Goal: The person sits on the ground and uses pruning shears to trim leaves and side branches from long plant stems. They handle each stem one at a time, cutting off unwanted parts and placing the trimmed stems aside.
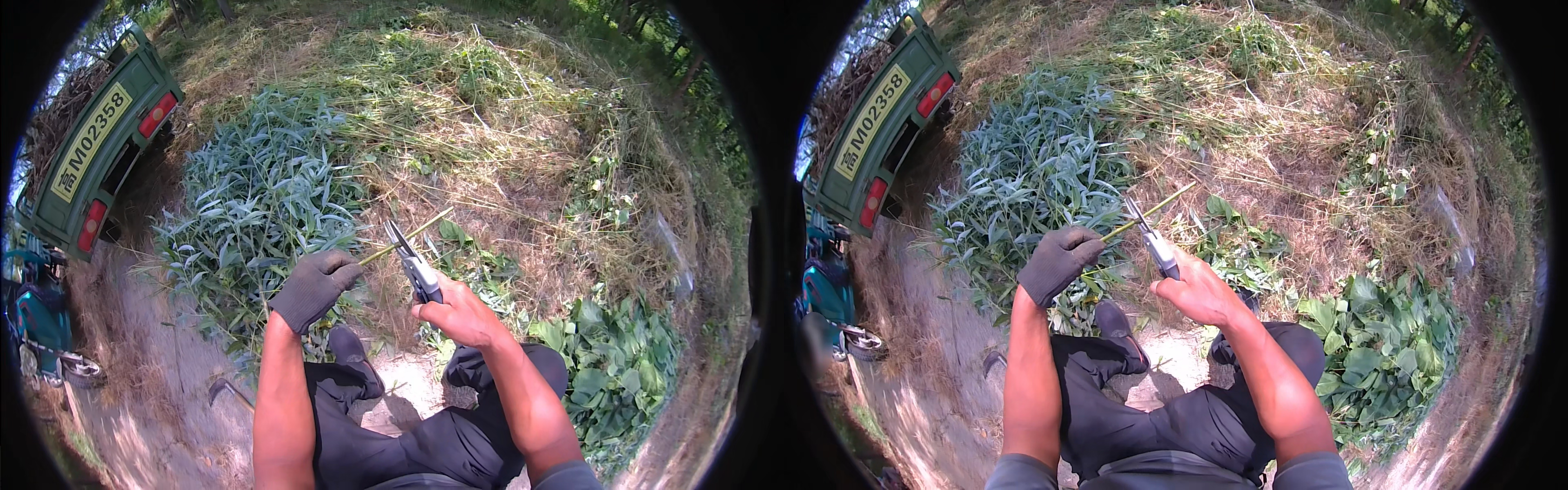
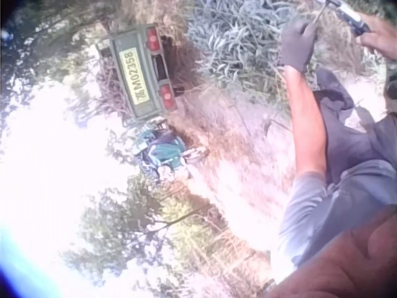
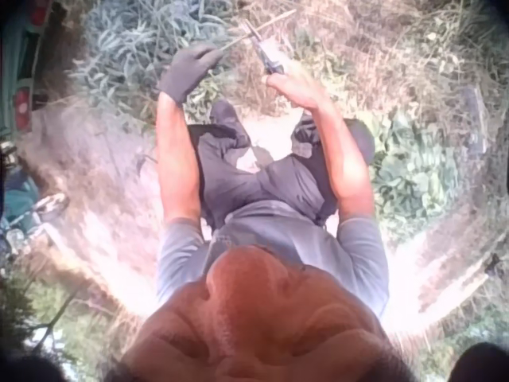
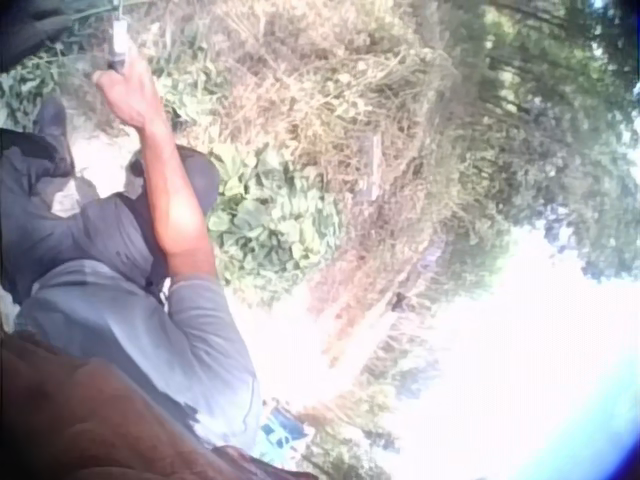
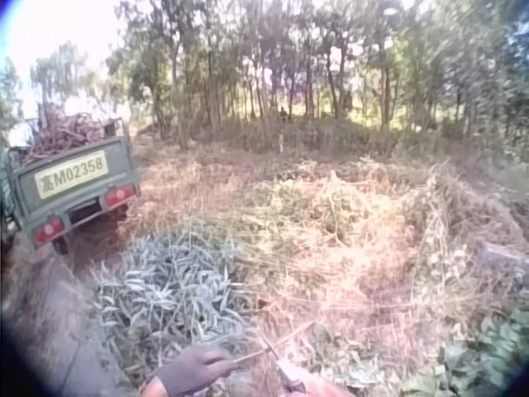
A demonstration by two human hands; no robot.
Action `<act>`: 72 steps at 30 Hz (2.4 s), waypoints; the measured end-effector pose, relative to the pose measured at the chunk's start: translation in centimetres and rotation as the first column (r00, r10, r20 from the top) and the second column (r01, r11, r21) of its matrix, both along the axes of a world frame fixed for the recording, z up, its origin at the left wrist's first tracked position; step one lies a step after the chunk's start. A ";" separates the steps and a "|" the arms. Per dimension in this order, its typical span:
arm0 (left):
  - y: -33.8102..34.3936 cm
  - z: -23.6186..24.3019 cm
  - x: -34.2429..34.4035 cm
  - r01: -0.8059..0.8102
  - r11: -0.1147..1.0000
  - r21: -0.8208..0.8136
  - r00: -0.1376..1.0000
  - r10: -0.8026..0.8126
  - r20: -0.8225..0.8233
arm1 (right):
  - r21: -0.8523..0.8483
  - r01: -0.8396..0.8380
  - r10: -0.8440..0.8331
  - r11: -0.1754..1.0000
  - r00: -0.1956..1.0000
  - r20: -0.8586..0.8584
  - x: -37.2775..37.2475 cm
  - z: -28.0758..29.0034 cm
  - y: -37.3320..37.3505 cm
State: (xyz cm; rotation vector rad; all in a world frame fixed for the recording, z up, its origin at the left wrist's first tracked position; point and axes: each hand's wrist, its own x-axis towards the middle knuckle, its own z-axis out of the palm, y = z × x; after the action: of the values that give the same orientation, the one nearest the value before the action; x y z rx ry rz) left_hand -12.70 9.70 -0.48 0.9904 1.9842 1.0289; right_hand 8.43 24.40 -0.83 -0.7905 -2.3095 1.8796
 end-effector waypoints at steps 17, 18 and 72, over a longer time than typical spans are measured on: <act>0.1 -0.9 0.0 -0.040 0.998 0.043 0.999 0.039 0.036 | 0.079 0.073 -0.078 0.994 0.995 0.066 0.4 -0.7 0.5; 0.1 -1.1 -0.1 -0.038 0.998 0.053 0.999 0.037 0.029 | 0.072 0.074 -0.078 0.995 0.995 0.066 0.5 -0.8 0.6; 1.9 -0.1 2.2 -0.079 0.996 0.034 0.950 0.065 0.305 | -0.054 0.076 -0.072 0.996 0.994 0.083 0.2 -1.5 -0.9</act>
State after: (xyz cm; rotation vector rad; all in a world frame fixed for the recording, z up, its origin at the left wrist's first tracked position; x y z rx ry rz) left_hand -10.49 11.57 -0.55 0.7363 1.7590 1.1942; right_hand 8.63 23.46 -2.37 -0.9622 -2.2464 1.9249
